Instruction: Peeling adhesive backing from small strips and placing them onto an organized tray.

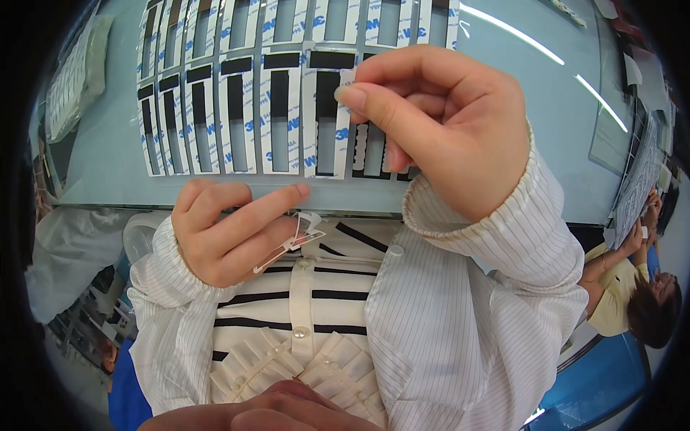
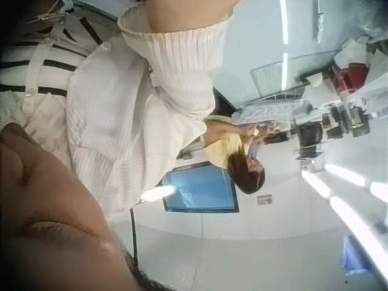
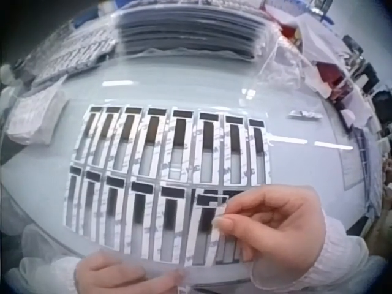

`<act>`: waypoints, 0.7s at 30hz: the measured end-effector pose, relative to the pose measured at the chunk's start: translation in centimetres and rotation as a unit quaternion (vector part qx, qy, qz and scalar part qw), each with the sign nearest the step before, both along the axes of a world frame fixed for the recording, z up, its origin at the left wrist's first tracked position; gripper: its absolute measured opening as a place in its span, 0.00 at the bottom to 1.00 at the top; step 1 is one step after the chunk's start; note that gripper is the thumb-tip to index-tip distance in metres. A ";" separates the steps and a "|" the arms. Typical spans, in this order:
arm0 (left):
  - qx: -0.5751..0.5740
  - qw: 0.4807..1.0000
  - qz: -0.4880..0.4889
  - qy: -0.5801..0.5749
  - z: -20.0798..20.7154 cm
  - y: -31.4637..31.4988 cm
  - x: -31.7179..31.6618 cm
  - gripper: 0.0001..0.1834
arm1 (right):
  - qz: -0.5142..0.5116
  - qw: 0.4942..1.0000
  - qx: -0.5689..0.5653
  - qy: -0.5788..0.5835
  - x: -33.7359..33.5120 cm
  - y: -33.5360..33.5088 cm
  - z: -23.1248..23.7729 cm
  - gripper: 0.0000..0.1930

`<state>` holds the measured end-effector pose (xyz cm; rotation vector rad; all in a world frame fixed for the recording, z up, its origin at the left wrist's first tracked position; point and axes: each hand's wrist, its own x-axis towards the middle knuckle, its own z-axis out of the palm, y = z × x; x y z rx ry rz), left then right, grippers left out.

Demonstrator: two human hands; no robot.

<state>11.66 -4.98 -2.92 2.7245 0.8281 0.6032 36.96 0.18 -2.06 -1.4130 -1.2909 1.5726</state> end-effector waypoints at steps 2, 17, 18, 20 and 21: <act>-0.002 1.000 0.002 -0.001 0.0 0.0 0.0 0.06 | 0.003 1.000 0.004 -0.002 -0.1 0.0 0.0 0.08; -0.001 1.000 0.006 -0.002 0.1 0.1 -0.1 0.06 | -0.001 0.999 0.019 -0.028 -0.5 -0.1 0.2 0.08; -0.001 1.000 0.006 -0.001 0.2 0.0 -0.1 0.06 | 0.000 0.999 0.020 -0.033 -0.5 -0.1 0.3 0.08; -0.001 1.000 0.023 0.010 0.2 -0.3 0.0 0.10 | -0.002 0.999 0.019 -0.030 -0.5 -0.1 0.1 0.08; -0.001 1.000 0.023 0.010 0.2 -0.3 0.0 0.10 | -0.004 0.999 0.018 -0.027 -0.5 -0.2 0.1 0.08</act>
